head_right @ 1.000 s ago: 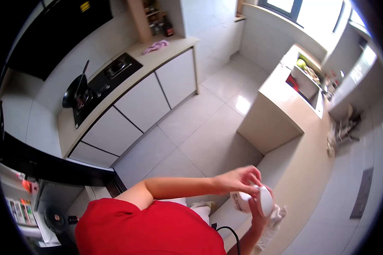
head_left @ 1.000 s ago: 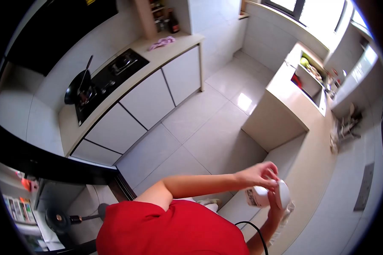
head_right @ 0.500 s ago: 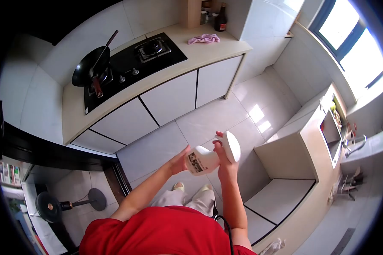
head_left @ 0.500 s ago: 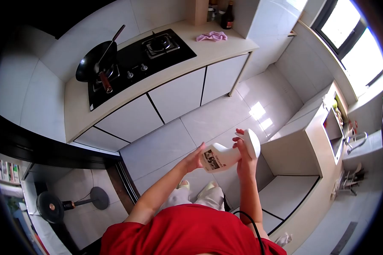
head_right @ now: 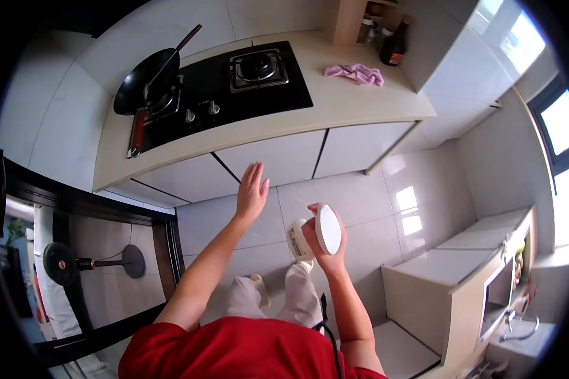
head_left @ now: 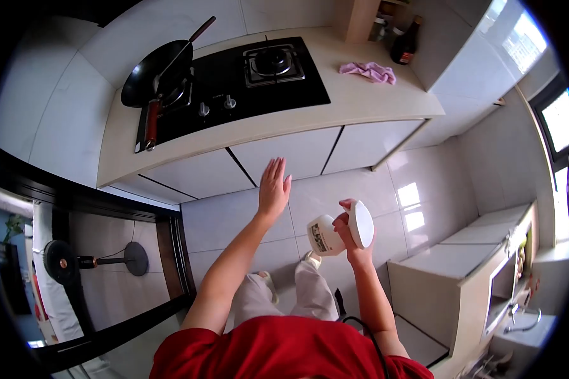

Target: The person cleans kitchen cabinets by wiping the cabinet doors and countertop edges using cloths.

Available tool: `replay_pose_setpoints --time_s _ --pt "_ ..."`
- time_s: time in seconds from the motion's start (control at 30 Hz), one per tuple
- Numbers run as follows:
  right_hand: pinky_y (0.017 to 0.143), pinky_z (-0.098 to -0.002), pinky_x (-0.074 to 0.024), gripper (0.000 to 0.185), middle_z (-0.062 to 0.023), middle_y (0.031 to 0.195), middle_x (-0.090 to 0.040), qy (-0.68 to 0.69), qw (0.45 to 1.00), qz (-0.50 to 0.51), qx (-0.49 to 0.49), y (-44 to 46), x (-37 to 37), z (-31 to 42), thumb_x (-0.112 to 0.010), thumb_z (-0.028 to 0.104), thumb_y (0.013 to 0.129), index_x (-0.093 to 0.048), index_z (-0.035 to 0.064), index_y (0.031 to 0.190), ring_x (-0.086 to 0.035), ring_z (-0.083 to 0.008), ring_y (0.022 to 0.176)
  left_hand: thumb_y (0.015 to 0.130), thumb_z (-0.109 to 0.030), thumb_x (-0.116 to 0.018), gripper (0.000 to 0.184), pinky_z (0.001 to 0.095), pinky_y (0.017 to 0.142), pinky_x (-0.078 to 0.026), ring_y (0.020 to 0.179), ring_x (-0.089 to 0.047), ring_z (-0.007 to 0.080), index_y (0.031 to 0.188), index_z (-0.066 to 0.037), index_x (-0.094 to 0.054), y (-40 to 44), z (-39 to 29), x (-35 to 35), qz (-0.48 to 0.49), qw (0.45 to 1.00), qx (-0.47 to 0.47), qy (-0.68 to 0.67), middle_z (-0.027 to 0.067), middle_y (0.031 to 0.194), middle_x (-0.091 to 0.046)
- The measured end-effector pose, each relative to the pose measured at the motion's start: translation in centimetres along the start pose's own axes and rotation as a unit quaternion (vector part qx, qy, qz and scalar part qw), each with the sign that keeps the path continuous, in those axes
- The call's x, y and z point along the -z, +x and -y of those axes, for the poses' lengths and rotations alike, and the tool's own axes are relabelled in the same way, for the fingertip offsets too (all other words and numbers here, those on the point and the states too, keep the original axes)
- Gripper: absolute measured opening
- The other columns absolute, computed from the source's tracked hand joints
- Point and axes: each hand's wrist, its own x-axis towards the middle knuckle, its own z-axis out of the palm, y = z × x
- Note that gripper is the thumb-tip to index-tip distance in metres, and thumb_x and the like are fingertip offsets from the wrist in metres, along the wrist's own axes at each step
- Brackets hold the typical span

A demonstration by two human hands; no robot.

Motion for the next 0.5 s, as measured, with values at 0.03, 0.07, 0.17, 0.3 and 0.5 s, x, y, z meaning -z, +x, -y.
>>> replay_pose_setpoints --time_s 0.03,0.07,0.17,0.3,0.5 --pt "0.071 -0.0238 -0.0470 0.036 -0.0024 0.104 -0.060 0.002 1.000 -0.006 0.002 1.2 0.2 -0.9 -0.064 -0.002 0.079 -0.058 -0.0004 0.115 -0.056 -0.0066 0.077 0.093 -0.027 -0.057 0.057 0.0435 0.110 -0.032 0.133 -0.039 0.0350 0.139 0.001 -0.040 1.8 1.3 -1.1 -0.003 1.000 0.004 0.007 0.0187 0.141 -0.045" --pt "0.071 -0.0238 -0.0470 0.036 -0.0024 0.104 -0.060 0.007 1.000 -0.001 0.001 2.3 0.5 -2.0 -0.064 -0.002 0.079 -0.058 -0.0004 0.115 -0.056 -0.0066 0.077 0.092 -0.026 -0.058 0.057 0.0441 0.111 -0.031 0.134 -0.037 0.0355 0.138 0.002 -0.040 3.3 2.8 -2.4 -0.012 0.998 0.018 0.059 0.0188 0.142 -0.043" --pt "0.072 -0.0243 -0.0475 0.037 -0.0028 0.101 -0.061 0.016 0.999 -0.032 -0.029 5.0 1.2 -7.0 -0.064 -0.001 0.079 -0.058 -0.0010 0.115 -0.056 -0.0070 0.077 0.089 -0.020 -0.061 0.056 0.0447 0.112 -0.030 0.132 -0.036 0.0358 0.137 0.003 -0.042 5.7 7.0 -5.8 -0.023 0.990 0.059 0.129 0.0171 0.142 -0.041" --pt "0.070 -0.0269 -0.0497 0.037 -0.0061 0.111 -0.061 0.067 0.997 -0.031 -0.033 9.0 1.7 -14.5 -0.064 0.000 0.080 -0.060 -0.0022 0.117 -0.058 -0.0096 0.078 0.086 -0.017 -0.063 0.056 0.0432 0.111 -0.031 0.131 -0.038 0.0315 0.136 0.000 -0.045 5.8 11.2 -9.8 -0.089 0.981 -0.012 0.171 0.0135 0.141 -0.042" --pt "0.068 -0.0282 -0.0519 0.035 -0.0088 0.115 -0.061 0.078 0.996 -0.021 0.047 14.8 -0.4 -23.6 -0.064 0.001 0.082 -0.060 -0.0031 0.117 -0.060 -0.0121 0.078 0.084 -0.018 -0.067 0.052 0.0443 0.110 -0.032 0.130 -0.040 0.0254 0.133 -0.006 -0.053 5.9 17.4 -12.9 -0.169 0.944 -0.151 0.242 0.0061 0.140 -0.046"
